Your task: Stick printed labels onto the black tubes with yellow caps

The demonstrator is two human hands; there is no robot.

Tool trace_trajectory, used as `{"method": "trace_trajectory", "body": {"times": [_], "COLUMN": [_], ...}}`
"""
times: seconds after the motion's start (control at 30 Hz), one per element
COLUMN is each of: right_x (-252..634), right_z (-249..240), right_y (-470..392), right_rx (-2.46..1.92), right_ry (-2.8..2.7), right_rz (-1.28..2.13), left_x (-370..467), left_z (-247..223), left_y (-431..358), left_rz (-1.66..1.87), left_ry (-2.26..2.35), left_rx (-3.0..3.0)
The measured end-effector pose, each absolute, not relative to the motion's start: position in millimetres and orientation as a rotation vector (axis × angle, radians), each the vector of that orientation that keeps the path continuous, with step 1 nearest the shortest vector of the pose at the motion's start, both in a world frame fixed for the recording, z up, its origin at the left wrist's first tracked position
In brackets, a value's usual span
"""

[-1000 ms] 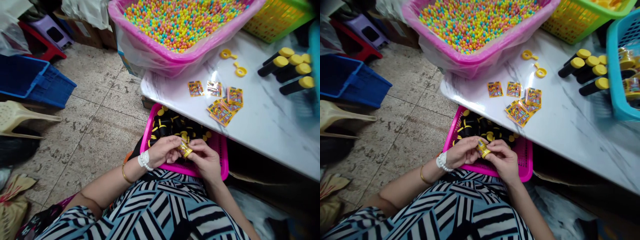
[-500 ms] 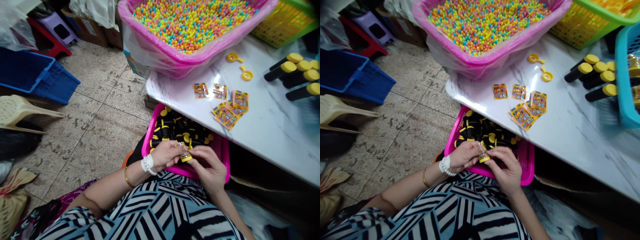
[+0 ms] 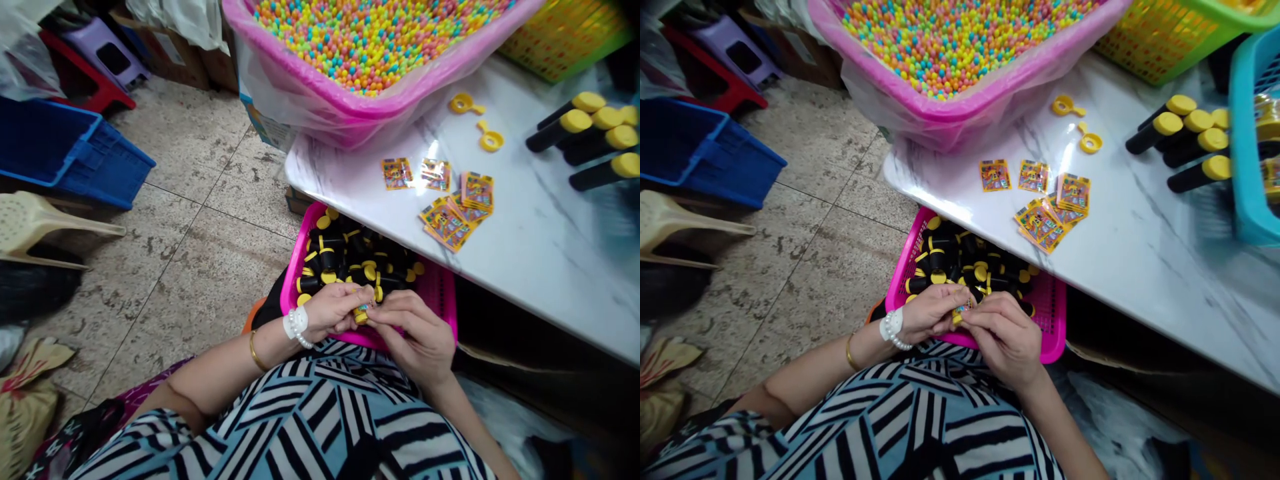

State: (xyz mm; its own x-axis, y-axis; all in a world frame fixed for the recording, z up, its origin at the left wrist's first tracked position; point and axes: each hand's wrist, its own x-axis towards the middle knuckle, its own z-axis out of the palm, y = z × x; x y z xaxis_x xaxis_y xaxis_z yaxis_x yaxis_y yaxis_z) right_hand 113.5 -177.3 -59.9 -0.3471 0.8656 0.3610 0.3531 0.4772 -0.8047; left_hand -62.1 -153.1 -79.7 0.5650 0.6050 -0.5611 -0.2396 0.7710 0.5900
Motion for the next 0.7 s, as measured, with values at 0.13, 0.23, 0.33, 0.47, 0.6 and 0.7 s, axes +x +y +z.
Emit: {"method": "trace_trajectory", "body": {"times": [0.13, 0.23, 0.33, 0.47, 0.6, 0.7], "right_x": [112, 109, 106, 104, 101, 101], "right_z": [-70, -80, -85, -83, -80, -84], "right_y": [-186, -192, -195, -196, -191, -188], "right_rx": [-1.238, -1.432, -1.503, -1.513, -1.481, -1.355], "right_ry": [-1.638, -1.519, -1.54, -1.399, -0.864, -0.611], "right_rz": [0.788, 0.836, 0.786, 0.933, 1.563, 1.77], "left_x": [-61, -60, -59, -63, -71, -75], "left_z": [-76, -76, -78, -79, -72, -70], "left_y": [-150, -148, -150, -155, -157, -156], "left_rz": [0.647, 0.667, 0.681, 0.756, 0.919, 0.956], "left_ry": [0.904, 0.9, 0.923, 0.978, 0.988, 0.964], "left_rx": [0.451, 0.438, 0.488, 0.723, 1.254, 1.444]}}
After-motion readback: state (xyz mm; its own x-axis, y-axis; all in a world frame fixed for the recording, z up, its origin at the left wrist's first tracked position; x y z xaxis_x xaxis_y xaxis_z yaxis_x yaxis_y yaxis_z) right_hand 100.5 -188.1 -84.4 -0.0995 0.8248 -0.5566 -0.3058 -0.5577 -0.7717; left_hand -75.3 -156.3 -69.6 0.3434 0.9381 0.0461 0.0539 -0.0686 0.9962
